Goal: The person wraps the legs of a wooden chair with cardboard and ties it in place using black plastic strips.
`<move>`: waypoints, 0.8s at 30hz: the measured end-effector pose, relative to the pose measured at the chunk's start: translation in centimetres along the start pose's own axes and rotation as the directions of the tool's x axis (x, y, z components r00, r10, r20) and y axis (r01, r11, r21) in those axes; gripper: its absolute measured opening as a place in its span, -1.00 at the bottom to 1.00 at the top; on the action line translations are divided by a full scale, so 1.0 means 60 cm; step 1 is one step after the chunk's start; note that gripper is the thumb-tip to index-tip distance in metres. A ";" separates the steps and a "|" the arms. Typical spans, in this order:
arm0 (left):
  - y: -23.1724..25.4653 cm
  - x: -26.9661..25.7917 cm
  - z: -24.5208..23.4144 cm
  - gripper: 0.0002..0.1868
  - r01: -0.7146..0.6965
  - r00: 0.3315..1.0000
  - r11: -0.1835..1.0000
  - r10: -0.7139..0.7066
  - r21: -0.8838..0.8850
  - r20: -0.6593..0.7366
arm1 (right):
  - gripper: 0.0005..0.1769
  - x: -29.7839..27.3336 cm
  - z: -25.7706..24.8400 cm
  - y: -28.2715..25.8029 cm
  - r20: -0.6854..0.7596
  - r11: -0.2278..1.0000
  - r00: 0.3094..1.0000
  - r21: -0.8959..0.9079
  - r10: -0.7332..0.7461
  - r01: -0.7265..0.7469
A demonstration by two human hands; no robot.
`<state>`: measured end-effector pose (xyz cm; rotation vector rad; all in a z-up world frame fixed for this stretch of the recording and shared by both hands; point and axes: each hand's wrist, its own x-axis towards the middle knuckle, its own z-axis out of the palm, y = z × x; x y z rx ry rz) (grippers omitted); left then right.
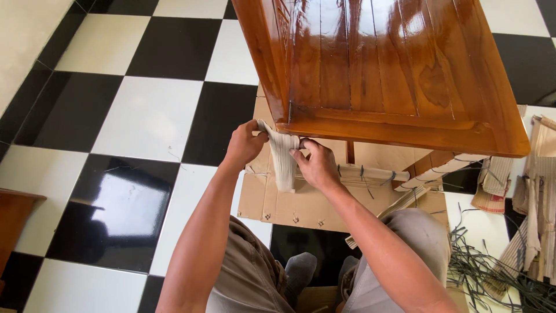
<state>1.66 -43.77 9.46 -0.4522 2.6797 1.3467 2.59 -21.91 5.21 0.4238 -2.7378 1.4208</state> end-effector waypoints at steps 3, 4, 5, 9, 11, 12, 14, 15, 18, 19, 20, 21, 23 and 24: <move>-0.012 0.019 0.010 -0.72 -0.019 1.000 0.994 0.018 -0.112 -0.013 | -0.83 0.006 0.005 0.000 -0.079 1.000 0.997 0.012 -0.004 0.005; -0.011 0.021 0.013 -0.72 -0.018 1.000 0.994 0.017 -0.111 -0.009 | -0.83 0.004 0.000 -0.009 -0.080 1.000 0.997 0.012 0.000 0.001; -0.009 0.022 0.015 -0.73 -0.024 1.000 0.989 0.025 -0.146 0.004 | -0.83 0.002 -0.005 -0.018 -0.105 0.998 0.994 -0.058 -0.027 0.021; -0.016 0.035 0.028 -0.65 -0.089 0.992 0.945 0.112 -0.316 0.056 | -0.73 0.006 -0.008 -0.026 -0.070 0.976 0.998 -0.217 0.006 -0.021; 0.001 0.021 0.026 -0.50 -0.101 0.985 0.922 0.146 -0.373 0.094 | -0.71 0.009 -0.011 -0.022 -0.060 0.981 0.998 -0.189 0.019 -0.030; 0.010 0.014 0.025 -0.34 -0.113 0.975 0.896 0.184 -0.429 0.126 | -0.69 0.011 -0.013 -0.021 -0.051 0.986 0.998 -0.161 0.029 -0.036; 0.009 0.012 0.024 -0.27 -0.142 0.961 0.899 0.226 -0.414 0.162 | -0.64 0.012 -0.010 -0.018 -0.045 0.991 0.998 -0.126 0.050 -0.055; 0.010 0.013 0.022 -0.20 -0.175 0.943 0.901 0.270 -0.398 0.196 | -0.59 0.015 -0.008 -0.017 -0.042 0.993 0.997 -0.089 0.069 -0.073; 0.002 0.010 0.030 -0.10 -0.125 0.938 0.916 0.235 -0.381 0.257 | -0.64 0.018 -0.005 -0.019 -0.037 0.992 0.997 -0.101 0.071 -0.075; 0.001 0.011 0.038 -0.10 -0.124 0.938 0.916 0.234 -0.381 0.257 | -0.64 0.018 0.000 -0.011 -0.037 0.992 0.997 -0.100 0.072 -0.075; 0.000 0.012 0.046 -0.09 -0.133 0.942 0.913 0.237 -0.385 0.237 | -0.62 0.018 0.005 -0.003 -0.022 0.990 0.999 -0.132 0.050 -0.052; -0.001 0.013 0.055 -0.08 -0.142 0.946 0.910 0.241 -0.389 0.218 | -0.60 0.019 0.010 0.005 -0.006 0.986 1.000 -0.163 0.028 -0.029; -0.006 0.015 0.064 -0.10 -0.151 0.948 0.903 0.247 -0.402 0.201 | -0.61 0.021 0.034 0.030 -0.008 0.979 1.000 -0.204 0.023 -0.024; -0.009 0.015 0.069 -0.12 -0.160 0.950 0.896 0.254 -0.414 0.183 | -0.62 0.022 0.045 0.042 -0.009 0.969 1.000 -0.245 0.017 -0.018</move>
